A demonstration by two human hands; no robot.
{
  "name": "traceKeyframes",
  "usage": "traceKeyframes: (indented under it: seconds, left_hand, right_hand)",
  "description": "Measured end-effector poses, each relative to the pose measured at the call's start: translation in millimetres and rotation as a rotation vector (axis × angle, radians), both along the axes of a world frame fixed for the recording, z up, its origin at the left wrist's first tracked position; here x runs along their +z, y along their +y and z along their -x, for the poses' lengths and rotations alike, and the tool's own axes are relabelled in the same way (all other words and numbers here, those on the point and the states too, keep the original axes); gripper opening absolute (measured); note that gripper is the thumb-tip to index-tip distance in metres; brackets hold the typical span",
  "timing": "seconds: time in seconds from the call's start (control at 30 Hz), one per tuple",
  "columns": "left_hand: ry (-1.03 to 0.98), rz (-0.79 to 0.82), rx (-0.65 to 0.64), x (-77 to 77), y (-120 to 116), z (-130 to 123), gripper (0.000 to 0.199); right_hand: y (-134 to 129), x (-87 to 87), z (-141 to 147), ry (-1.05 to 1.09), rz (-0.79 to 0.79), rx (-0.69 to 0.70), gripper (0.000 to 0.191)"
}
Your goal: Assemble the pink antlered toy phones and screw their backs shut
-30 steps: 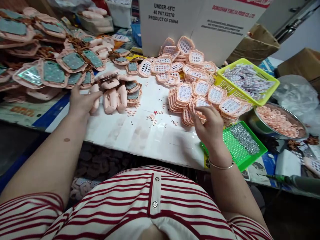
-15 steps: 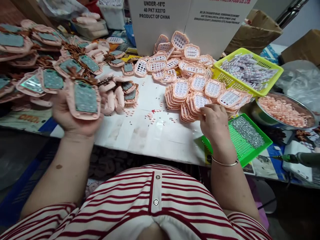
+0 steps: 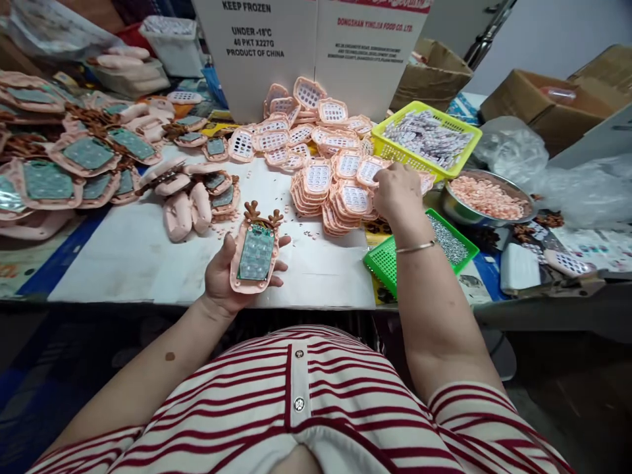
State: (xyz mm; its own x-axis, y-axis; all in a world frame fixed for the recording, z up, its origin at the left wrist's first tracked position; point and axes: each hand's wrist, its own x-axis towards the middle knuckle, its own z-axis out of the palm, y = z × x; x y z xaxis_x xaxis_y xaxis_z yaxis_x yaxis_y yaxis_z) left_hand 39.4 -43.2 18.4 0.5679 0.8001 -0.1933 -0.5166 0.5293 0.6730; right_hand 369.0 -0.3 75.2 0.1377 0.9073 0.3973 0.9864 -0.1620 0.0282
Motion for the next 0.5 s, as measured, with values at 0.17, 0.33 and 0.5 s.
traceKeyframes:
  seconds: [0.17, 0.33, 0.5]
  left_hand:
    - [-0.016, -0.042, -0.011, -1.2, -3.6, 0.8, 0.085]
    - [0.016, -0.048, -0.003, 2.7, 3.4, 5.7, 0.093]
    - [0.033, -0.154, 0.042, 7.0, 9.1, 2.1, 0.099]
  right_hand:
    - [19.1, -1.7, -4.2, -0.047, 0.103, -0.025, 0.017]
    - [2.3, 5.9, 12.6, -0.023, -0.05, 0.047, 0.024]
    - [-47.6, 10.0, 75.8, -0.041, -0.052, 0.285, 0.027]
